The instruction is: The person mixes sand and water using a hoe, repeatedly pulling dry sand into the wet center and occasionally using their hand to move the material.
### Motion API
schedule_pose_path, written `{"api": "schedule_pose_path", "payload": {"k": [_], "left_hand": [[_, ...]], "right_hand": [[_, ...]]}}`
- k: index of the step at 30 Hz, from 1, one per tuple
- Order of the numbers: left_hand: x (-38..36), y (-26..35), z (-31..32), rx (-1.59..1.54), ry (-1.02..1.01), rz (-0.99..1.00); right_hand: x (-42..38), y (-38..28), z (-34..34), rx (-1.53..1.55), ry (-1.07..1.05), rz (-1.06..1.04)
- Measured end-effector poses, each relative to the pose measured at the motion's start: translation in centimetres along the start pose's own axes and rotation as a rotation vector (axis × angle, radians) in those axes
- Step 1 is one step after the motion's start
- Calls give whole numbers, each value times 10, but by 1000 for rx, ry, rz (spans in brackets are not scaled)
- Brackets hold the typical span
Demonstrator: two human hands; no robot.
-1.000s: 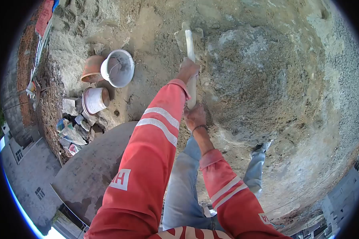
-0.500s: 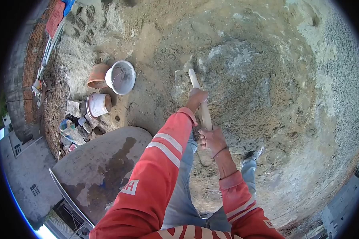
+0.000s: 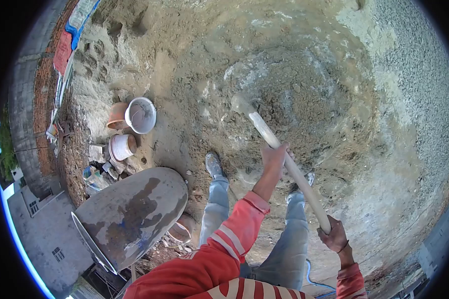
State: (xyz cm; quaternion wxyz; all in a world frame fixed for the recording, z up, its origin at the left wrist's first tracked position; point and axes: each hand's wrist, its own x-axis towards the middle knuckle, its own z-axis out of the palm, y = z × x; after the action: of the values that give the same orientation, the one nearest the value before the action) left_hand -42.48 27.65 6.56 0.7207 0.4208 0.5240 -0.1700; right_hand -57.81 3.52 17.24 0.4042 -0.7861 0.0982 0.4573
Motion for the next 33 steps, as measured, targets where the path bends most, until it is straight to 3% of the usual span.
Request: {"api": "schedule_pose_path", "payload": {"k": [2,4,6,8,10,11,12,14,16,17,20,22,23,25,28,31,33], "left_hand": [[-4,-40,8,-13,22,63],[-12,-41,-8,-30,39,51],[-12,-16,-30,17,8,105],[-2,39,-58,73,-28,216],[28,103,-86,184,-37,382],[55,130,-103,307,14,530],[82,158,-118,427,98,677],[122,217,-144,603,160,726],[217,240,-183,801,259,783],[234,253,-193,923,268,706],[322,246,-237,1130,265,548],[340,234,-252,1285,261,426],[344,222,-259,1283,256,410],[328,207,-262,1276,216,411],[300,177,-279,1250,173,337],[264,150,-283,1242,167,316],[248,119,-292,1175,107,117]], "right_hand": [[-2,41,4,-38,11,-34],[1,60,30,-45,49,-73],[16,40,70,12,84,-60],[50,23,126,-69,151,-183],[103,-22,185,-68,182,-209],[129,-75,203,-7,153,-183],[173,-75,250,25,255,-279],[237,-161,289,98,407,-406],[311,-219,318,211,331,-391],[337,-249,322,279,273,-313],[402,-266,373,202,382,-315],[411,-271,395,164,335,-47],[406,-266,399,157,329,-34],[392,-252,412,327,223,-43],[360,-233,438,249,221,51],[317,-219,422,122,167,45],[273,-197,424,63,160,80]]}}
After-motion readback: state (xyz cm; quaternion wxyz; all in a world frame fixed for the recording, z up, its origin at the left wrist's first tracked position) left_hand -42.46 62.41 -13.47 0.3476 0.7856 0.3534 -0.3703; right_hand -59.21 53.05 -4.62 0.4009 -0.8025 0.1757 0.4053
